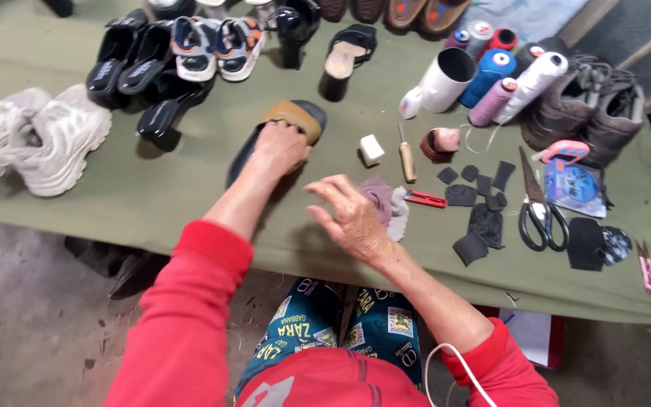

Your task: The person is cleaning a brown and black sandal using a pink cloth and a cleaning solution at a repair bench.

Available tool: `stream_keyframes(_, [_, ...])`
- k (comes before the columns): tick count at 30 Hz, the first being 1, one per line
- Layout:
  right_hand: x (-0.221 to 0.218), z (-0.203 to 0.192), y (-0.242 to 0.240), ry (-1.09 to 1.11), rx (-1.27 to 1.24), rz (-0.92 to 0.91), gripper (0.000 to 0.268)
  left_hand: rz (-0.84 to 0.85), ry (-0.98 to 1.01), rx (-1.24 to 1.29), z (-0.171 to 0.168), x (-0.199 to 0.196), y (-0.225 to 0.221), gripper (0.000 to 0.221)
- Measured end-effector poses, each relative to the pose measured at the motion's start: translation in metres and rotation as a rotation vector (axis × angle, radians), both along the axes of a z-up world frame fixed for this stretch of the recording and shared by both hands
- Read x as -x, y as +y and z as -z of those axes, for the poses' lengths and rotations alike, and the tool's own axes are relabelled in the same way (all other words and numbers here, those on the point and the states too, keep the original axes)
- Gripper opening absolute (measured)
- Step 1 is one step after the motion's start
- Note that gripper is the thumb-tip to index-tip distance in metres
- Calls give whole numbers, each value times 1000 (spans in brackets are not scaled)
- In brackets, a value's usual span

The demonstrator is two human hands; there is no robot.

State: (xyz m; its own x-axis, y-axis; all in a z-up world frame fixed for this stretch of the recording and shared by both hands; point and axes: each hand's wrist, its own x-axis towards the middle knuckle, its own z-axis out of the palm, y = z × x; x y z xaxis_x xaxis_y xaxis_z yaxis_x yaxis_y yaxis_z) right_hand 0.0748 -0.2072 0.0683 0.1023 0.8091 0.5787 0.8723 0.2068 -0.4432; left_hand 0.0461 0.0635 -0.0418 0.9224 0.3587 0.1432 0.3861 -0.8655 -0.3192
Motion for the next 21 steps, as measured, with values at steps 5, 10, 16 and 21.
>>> stream_keyframes(5, [51, -95, 9, 514, 109, -336, 19, -145, 139, 92, 27, -47, 1, 25])
stream_keyframes(10, [60, -154, 26, 337, 745, -276, 46, -224, 374, 4, -2, -43, -33, 31])
stream_keyframes(16, [70, -171, 16, 143, 819, -255, 48, -273, 405, 1, -6, -47, -50, 33])
stream_keyframes(21, [78, -164, 2, 76, 794, -243, 40, -243, 424, -61, -13, -45, -49, 35])
